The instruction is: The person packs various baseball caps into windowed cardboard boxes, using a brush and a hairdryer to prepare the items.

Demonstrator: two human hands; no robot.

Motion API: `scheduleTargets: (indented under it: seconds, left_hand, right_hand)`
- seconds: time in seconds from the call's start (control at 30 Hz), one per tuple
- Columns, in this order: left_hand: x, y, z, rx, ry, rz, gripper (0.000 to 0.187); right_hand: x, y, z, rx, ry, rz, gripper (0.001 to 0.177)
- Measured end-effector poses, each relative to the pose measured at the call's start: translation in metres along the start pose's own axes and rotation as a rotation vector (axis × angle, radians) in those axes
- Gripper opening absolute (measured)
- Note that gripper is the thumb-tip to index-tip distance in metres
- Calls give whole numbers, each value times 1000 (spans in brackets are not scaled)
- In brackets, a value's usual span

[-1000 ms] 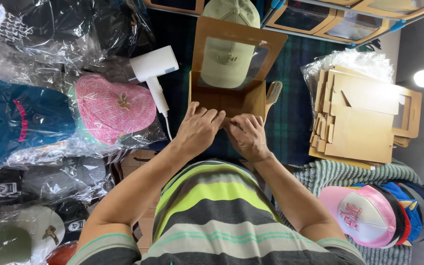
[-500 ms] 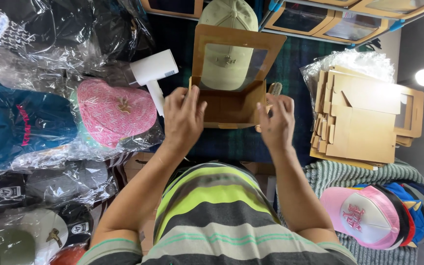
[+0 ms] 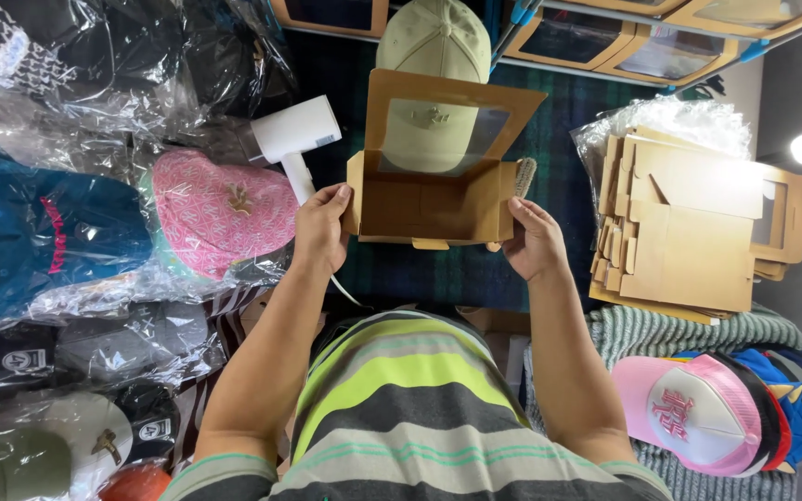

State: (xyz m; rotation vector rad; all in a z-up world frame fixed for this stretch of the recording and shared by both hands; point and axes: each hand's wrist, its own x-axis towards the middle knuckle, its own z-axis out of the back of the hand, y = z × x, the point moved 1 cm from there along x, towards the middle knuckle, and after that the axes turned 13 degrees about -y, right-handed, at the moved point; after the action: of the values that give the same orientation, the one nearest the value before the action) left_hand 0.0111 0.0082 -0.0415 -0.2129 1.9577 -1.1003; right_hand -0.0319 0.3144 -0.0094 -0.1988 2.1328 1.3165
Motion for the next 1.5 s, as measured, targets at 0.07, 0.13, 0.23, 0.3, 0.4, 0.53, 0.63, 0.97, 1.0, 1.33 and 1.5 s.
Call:
scheduleTargets:
  seconds: [0.07, 0.13, 0.23, 0.3, 0.4, 0.53, 0.63, 0.97, 1.0, 1.33, 1.5]
  left_hand:
    - [4, 3, 5, -24, 12, 54, 20]
    - [7, 7, 4, -52, 34, 100, 19]
    - [7, 8, 12, -70, 18, 149, 20]
    - [9, 0, 14, 3, 56, 121, 19]
    - [12, -14, 12, 17, 116, 53, 22]
    - [31, -48, 0, 40, 155, -57, 28]
    - [76, -63, -18, 48, 112, -142, 26]
    - [207, 9, -113, 290, 176, 68, 61]
    - [215, 20, -117, 258, 179, 91, 61]
    - [226, 15, -123, 363, 196, 91, 36]
    - [203, -1, -123, 324, 211, 143, 32]
  right_hand:
    - [8, -12, 2, 44, 15, -55, 9]
    - [18, -16, 10, 91, 36, -97, 10]
    - [24, -19, 21, 55, 81, -111, 12]
    - [14, -5, 16, 6, 157, -87, 19]
    - [33, 16, 14, -82, 141, -29, 44]
    - [85, 34, -12, -213, -24, 141, 33]
    - [120, 41, -43, -260, 25, 166, 23]
    - [168, 21, -89, -263, 36, 47, 20]
    - [170, 19, -89, -264, 35, 29, 20]
    - [198, 7, -93, -239, 34, -61, 23]
    - [216, -3, -83, -233, 10, -163, 26]
